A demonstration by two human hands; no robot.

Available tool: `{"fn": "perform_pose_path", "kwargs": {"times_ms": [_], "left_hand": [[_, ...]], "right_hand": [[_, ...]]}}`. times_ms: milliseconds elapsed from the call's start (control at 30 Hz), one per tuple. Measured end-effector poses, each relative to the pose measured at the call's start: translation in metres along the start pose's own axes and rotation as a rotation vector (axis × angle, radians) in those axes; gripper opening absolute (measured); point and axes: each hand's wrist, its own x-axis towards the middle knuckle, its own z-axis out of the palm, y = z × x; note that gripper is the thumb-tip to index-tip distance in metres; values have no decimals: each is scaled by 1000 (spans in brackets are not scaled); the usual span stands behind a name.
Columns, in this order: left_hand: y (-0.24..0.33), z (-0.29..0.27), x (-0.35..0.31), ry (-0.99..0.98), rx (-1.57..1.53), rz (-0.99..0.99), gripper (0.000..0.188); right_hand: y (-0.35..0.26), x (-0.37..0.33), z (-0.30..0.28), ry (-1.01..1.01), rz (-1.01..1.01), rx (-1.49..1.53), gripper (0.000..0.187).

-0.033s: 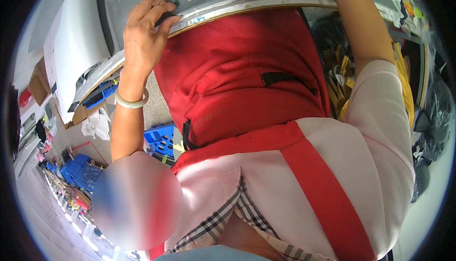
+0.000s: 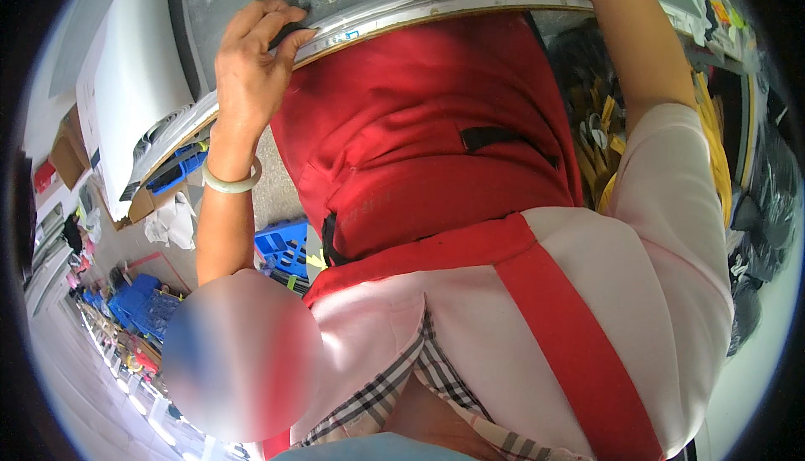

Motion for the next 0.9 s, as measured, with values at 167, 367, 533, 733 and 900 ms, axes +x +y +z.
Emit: {"fn": "perform_pose_path", "kwargs": {"times_ms": [167, 367, 533, 733, 900], "left_hand": [[0, 5, -4, 64, -45, -74, 20], [1, 2, -13, 45, 3, -75, 21], [5, -4, -19, 94, 90, -84, 22], [-2, -5, -25, 110, 152, -93, 23], [-7, -8, -26, 105, 120, -65, 21]], "right_hand": [[6, 4, -4, 12, -62, -66, 21], [0, -3, 4, 48, -1, -89, 20], [4, -3, -1, 42, -23, -95, 20], [5, -4, 4, 56, -36, -124, 18], [8, -6, 6, 43, -32, -82, 19]]}}
